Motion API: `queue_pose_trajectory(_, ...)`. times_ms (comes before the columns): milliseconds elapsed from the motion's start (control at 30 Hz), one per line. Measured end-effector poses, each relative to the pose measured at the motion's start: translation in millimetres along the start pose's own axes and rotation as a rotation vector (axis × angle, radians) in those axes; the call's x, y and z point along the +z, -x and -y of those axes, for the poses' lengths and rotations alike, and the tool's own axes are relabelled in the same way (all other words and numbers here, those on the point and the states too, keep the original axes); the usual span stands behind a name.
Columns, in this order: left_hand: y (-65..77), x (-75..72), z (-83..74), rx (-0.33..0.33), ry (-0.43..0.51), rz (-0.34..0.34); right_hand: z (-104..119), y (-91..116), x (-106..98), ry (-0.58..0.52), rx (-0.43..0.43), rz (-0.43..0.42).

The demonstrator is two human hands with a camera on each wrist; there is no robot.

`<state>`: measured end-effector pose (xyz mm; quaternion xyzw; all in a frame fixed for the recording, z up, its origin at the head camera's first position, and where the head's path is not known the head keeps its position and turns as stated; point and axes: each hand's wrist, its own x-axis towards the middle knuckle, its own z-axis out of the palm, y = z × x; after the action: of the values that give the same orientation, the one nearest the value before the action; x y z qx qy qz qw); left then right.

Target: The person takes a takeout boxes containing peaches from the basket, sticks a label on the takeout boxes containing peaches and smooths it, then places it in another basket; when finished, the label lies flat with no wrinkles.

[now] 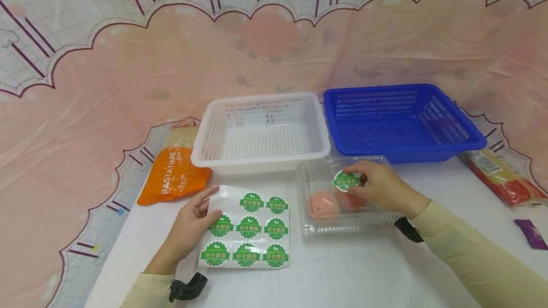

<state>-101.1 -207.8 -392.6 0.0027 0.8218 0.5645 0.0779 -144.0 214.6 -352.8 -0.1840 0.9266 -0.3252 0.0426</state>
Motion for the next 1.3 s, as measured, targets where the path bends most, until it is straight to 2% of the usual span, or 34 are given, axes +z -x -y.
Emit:
queue_pose_trajectory(567,-2.3,0.5,7.3,-0.007,0.008,0.005,3.1,-2.8,5.4,0.041,-0.002,0.007)
queue_pose_trajectory(733,-2.6,0.7,8.8,-0.014,-0.011,0.001,3.8,-2.2,5.2,0.036,0.018,0.015)
queue_pose_trajectory(1067,-7.5,-1.0,12.8,-0.028,-0.059,-0.003,3.6,-2.6,5.4,0.044,0.004,0.011)
queue_pose_trajectory(1300,-11.8,-2.3,13.8,-0.043,-0.059,-0.005,3.7,-1.6,4.3,0.062,0.009,0.02)
